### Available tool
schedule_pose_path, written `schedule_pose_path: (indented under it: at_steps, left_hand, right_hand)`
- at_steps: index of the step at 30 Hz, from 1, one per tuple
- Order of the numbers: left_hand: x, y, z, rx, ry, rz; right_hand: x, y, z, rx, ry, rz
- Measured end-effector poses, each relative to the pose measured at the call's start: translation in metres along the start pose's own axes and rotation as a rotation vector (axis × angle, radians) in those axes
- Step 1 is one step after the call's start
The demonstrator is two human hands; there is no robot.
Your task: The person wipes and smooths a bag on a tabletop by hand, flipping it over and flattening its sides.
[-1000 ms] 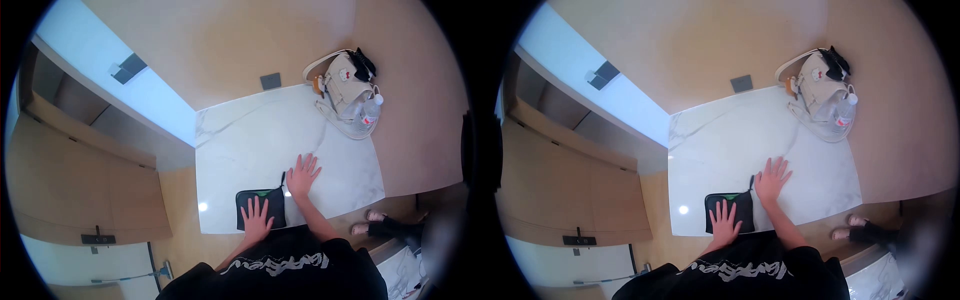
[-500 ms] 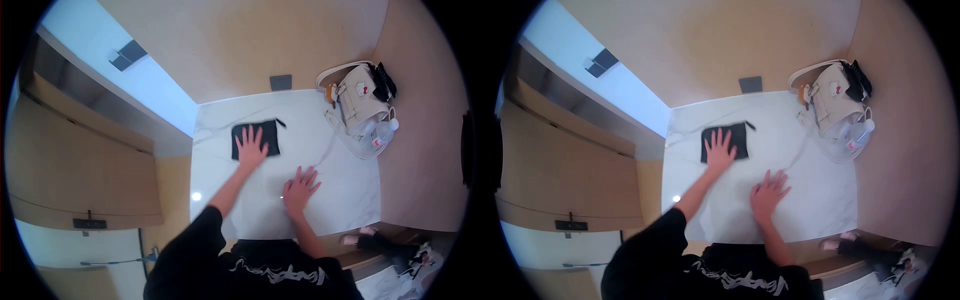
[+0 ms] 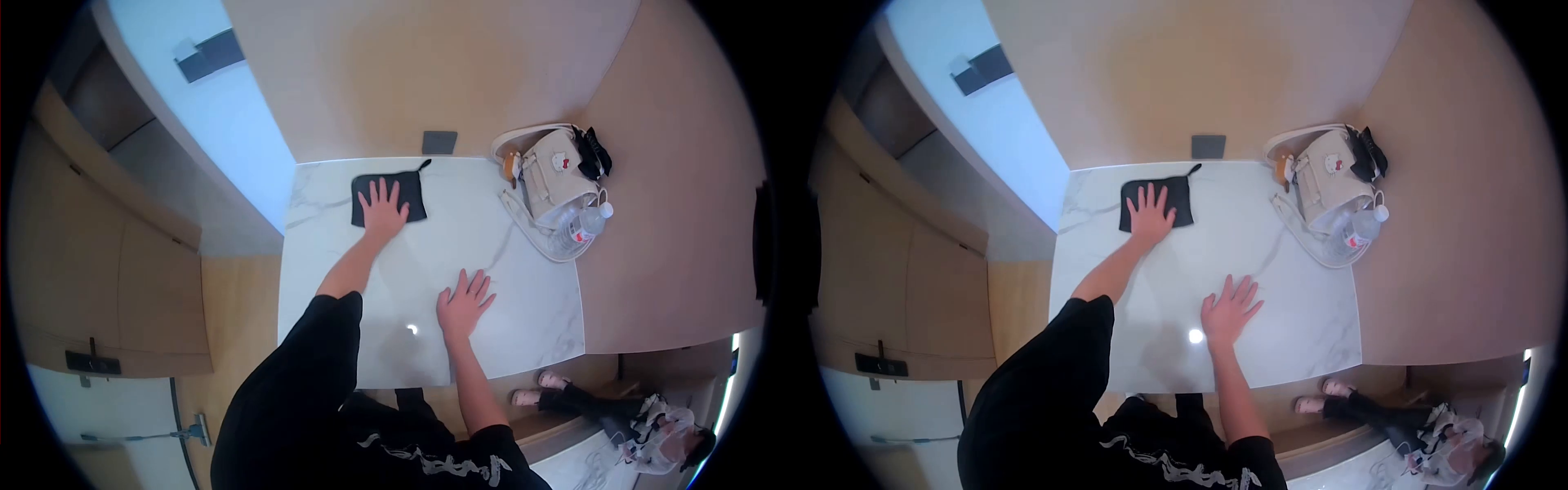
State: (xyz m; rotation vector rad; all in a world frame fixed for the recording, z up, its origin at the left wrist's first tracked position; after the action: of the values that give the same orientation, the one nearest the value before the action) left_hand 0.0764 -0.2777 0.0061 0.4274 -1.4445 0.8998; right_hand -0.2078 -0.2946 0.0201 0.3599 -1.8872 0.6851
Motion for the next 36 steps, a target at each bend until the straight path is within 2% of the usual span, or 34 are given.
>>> schedule_pose_path:
  at_steps: [5,10,12,14,16,18,19,21,23,25,26,28,30,32,34,36]
  left_hand:
    - [0.030,0.112,-0.007,-0.097,0.104,0.052]
    - [0.078,0.248,-0.027,-0.129,0.207,0.092]
    - [0.096,0.299,-0.036,-0.102,0.204,0.100]
    - [0.113,0.337,-0.043,-0.064,0.213,0.062]
    - [0.120,0.356,-0.046,-0.008,0.232,0.040]
    - [0.121,0.366,-0.054,-0.011,0.310,0.010]
    - [0.121,0.365,-0.058,-0.063,0.153,-0.029]
    - [0.122,0.367,-0.067,-0.084,0.327,0.015]
    - [0.120,0.365,-0.077,-0.087,0.440,0.037]
    - [0.127,0.367,-0.090,0.001,0.543,0.043]
    - [0.131,0.369,-0.096,-0.010,0.555,0.028]
    - [0.146,0.373,-0.112,0.166,0.448,0.110]
    - [0.141,0.378,-0.121,0.193,0.427,0.134]
    - [0.134,0.380,-0.129,0.314,0.399,0.141]
    - [0.135,0.376,-0.129,0.297,0.370,0.097]
    - [0.133,0.372,-0.127,0.324,0.400,0.089]
  right_hand:
    - [-0.011,-0.001,0.005,0.031,0.011,0.012]
    - [0.012,0.001,-0.003,0.012,-0.010,-0.035]
    - [0.017,0.007,-0.012,-0.080,-0.476,-0.117]
    - [0.033,0.053,-0.049,0.139,-0.522,-0.041]
    - [0.055,0.105,-0.095,0.102,-0.772,-0.359]
    - [0.043,0.155,-0.121,0.155,-0.844,-0.469]
    - [0.037,0.170,-0.132,0.166,-0.839,-0.479]
    - [0.030,0.188,-0.148,0.304,-0.649,-0.228]
    - [0.023,0.185,-0.158,0.256,-0.619,-0.225]
    - [0.019,0.181,-0.165,0.184,-0.579,-0.217]
    - [0.017,0.181,-0.170,0.214,-0.450,-0.220]
    - [0.012,0.186,-0.173,0.215,-0.314,-0.224]
    - [0.006,0.189,-0.178,0.315,-0.099,-0.159]
    - [0.001,0.186,-0.183,0.316,-0.052,-0.168]
    - [-0.004,0.178,-0.191,0.355,0.001,-0.092]
    - [-0.009,0.158,-0.197,0.345,-0.005,-0.104]
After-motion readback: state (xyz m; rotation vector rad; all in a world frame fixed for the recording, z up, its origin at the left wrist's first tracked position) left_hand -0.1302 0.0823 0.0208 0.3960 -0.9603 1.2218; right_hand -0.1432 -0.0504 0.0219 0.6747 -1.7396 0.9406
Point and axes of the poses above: each hand's wrist, its own y-axis away from the middle knuckle, its own x-axis out of the back of the hand, z = x × y, the point moved 1 cm from there along -y, towards the middle knuckle, and after that the axes turned 5 degrees about z, right-handed, at the moved point
